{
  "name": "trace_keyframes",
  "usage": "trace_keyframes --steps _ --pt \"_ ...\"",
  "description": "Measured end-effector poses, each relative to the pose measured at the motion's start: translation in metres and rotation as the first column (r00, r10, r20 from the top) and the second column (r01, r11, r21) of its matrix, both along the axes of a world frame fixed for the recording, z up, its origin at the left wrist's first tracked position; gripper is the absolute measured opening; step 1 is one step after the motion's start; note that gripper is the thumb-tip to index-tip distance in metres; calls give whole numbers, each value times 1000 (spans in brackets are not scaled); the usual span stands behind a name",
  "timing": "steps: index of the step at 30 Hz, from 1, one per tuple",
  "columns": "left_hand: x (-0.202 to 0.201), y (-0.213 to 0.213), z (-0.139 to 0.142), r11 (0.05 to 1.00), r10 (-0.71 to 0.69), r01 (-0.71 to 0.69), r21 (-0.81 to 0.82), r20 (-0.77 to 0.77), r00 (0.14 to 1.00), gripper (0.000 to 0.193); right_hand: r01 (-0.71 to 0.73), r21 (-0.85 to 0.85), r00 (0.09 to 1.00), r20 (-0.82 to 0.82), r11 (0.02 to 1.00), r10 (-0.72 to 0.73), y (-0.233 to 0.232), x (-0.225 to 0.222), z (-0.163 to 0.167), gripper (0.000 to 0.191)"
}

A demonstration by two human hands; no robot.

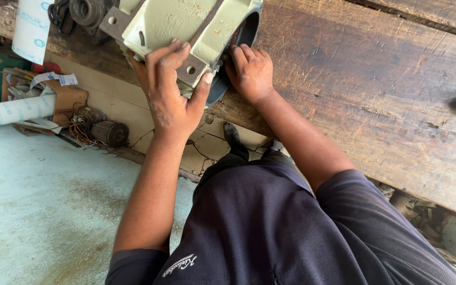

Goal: The person places small white plastic spacers into the stator slots of a motor housing on a wooden workbench. They repeatedly pick up spacers, insert them into the slots, and adjust their position by hand.

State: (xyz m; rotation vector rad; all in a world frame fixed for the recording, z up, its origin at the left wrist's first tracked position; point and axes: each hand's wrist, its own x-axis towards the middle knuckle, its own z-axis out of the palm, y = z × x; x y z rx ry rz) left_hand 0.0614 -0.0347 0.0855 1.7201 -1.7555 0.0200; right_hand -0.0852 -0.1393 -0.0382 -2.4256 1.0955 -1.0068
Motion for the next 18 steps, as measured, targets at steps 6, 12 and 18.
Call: trace_keyframes --steps 6,12,18 --pt "1 -2 -5 1000 14 -13 -20 37 999 46 82 197 974 193 977 -120 14 13 1 28" --pt "-2 -2 -2 1000 11 -10 -17 13 1000 46 60 214 966 233 975 -110 14 6 1 23" --pt "-3 -2 -1 1000 9 -9 -22 13 1000 45 2 240 913 396 971 -100 12 -11 6 16"
